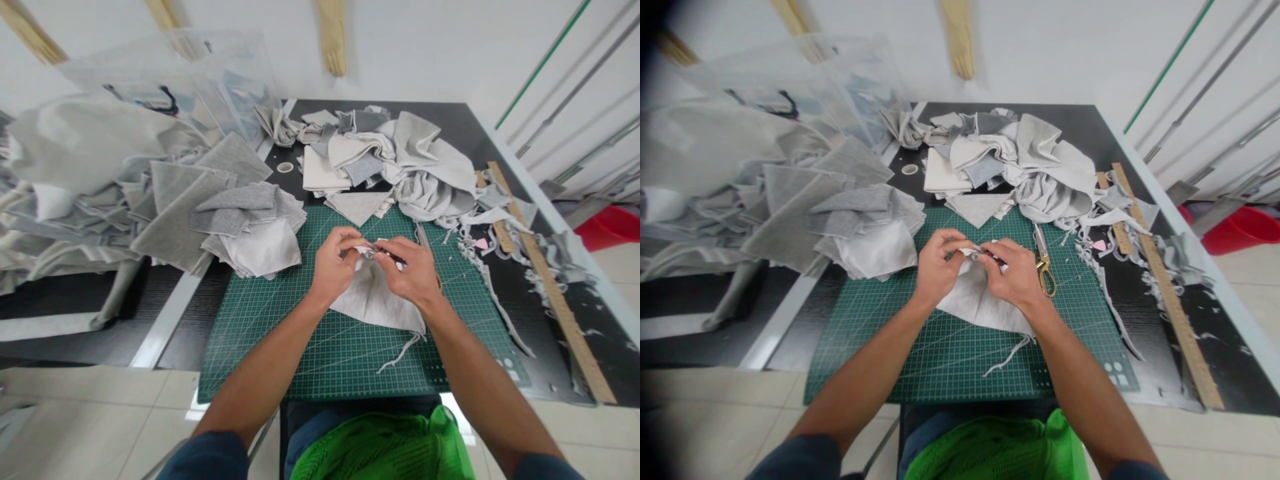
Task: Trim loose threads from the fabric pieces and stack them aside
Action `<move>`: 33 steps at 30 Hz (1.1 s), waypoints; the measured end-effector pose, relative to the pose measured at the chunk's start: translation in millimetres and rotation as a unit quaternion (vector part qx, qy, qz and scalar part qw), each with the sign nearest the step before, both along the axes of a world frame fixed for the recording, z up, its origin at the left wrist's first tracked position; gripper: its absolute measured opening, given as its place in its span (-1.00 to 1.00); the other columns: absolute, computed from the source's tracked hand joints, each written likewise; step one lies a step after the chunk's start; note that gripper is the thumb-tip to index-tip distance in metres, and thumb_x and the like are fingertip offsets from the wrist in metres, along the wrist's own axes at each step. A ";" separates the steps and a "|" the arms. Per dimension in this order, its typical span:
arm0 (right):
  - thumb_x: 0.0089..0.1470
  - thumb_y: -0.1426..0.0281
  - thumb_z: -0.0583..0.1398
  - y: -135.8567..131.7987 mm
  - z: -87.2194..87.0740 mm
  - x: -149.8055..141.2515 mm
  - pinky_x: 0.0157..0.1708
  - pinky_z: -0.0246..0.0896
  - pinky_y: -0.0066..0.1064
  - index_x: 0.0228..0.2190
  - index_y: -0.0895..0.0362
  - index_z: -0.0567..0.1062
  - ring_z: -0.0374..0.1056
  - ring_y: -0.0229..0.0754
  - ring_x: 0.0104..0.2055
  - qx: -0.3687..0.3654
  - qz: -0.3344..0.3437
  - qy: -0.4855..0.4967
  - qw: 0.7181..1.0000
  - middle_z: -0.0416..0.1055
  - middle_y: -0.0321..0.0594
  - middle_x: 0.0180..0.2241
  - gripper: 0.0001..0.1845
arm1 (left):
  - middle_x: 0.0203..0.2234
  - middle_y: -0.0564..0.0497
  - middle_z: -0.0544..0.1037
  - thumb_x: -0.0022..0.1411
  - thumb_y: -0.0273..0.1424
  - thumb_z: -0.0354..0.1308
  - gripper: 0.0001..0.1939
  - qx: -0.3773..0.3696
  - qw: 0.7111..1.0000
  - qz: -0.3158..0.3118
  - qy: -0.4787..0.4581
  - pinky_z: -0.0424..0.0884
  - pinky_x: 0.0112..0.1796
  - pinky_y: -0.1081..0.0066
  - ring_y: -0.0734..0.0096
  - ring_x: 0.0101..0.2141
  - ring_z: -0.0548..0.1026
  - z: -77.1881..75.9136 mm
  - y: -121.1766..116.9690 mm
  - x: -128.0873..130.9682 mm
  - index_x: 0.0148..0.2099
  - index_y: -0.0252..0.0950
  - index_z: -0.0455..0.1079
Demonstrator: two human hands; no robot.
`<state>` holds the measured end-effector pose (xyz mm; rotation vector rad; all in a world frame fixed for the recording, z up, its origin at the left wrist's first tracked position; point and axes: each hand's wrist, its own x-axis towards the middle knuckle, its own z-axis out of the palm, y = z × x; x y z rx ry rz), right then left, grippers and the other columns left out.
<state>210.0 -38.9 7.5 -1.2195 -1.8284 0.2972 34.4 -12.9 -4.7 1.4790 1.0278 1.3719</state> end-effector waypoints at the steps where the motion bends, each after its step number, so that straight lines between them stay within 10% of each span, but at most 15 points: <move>1: 0.25 0.25 0.22 0.0 0.2 0.3 -0.23 0.41 -0.25 -0.17 0.06 0.66 0.52 -0.09 -0.25 -0.001 0.001 0.001 1.000 0.63 -0.17 -0.27 -0.75 | -0.32 0.06 0.66 0.20 -0.58 0.21 -0.76 0.013 1.000 0.007 0.010 0.42 -0.11 0.34 0.35 -0.21 0.62 -0.2 -0.7 -0.1 -0.11 -0.20 0.44; 12: 0.26 0.28 0.20 -3.0 -0.1 -8.4 -0.28 0.42 -0.28 -0.16 0.04 0.65 0.50 -0.12 -0.28 -0.004 -0.010 0.009 1.000 0.64 -0.19 -0.25 -0.76 | -0.12 -0.02 0.62 0.31 -0.54 0.11 -0.71 0.124 0.981 0.064 0.135 0.42 0.10 0.22 0.25 -0.03 0.57 -8.7 -1.7 -5.1 -0.09 -0.14 0.61; 33: 0.23 0.26 0.23 1.8 -8.7 -7.3 -0.27 0.41 -0.28 -0.21 0.06 0.60 0.48 -0.12 -0.28 -0.024 -0.067 0.076 0.995 0.59 -0.18 -0.27 -0.81 | -0.18 -0.02 0.60 0.31 -0.43 0.24 -0.90 0.073 0.994 0.055 0.057 0.46 -0.07 0.34 0.31 -0.13 0.57 1.1 -5.0 0.1 -0.14 -0.18 0.57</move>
